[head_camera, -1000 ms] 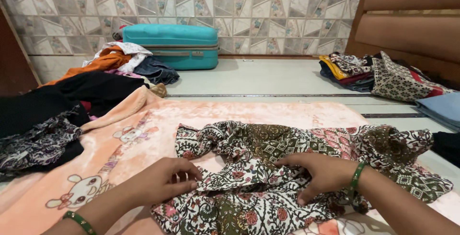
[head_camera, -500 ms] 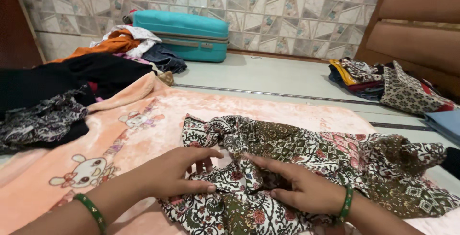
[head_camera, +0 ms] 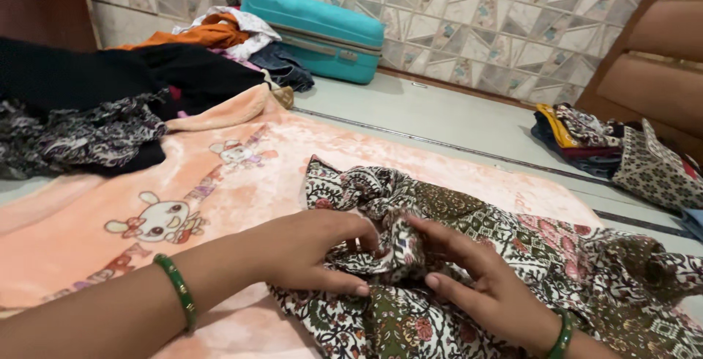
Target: The person folds a black garment and a patterned dress on a bed, smooths the fabric with their hands, and places them onto a stack of clothes.
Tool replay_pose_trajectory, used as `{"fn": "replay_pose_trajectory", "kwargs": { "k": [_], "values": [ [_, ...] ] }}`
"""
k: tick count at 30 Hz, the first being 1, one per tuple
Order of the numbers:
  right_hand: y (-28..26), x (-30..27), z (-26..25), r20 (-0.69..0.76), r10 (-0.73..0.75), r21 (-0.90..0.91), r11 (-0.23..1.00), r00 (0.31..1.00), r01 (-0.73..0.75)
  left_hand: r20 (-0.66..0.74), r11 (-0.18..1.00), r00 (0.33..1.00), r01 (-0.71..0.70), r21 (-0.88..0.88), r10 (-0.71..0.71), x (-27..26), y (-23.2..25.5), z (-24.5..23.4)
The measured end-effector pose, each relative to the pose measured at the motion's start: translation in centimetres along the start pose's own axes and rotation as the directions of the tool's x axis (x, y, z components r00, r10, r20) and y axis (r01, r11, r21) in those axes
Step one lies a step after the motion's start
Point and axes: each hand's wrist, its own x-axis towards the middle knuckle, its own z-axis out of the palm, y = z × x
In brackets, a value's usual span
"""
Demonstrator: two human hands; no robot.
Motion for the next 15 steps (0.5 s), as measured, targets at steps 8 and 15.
{"fn": "replay_pose_trajectory", "kwargs": {
  "k": [8,15],
  "values": [
    [-1.1,-0.4,1.3,0.156,-0.183,0.079,0.982,0.971,0.172,-0.073,0.997,0.995,0.065,0.046,-0.062,0.4,0.3,0.8],
    [-0.1,-0.3,1.5,0.130,-0.125,-0.108,0.984,0.984,0.139,-0.188,0.982,0.971,0.122,-0.148,-0.148,1.4,-1.6,1.3]
  ]
}}
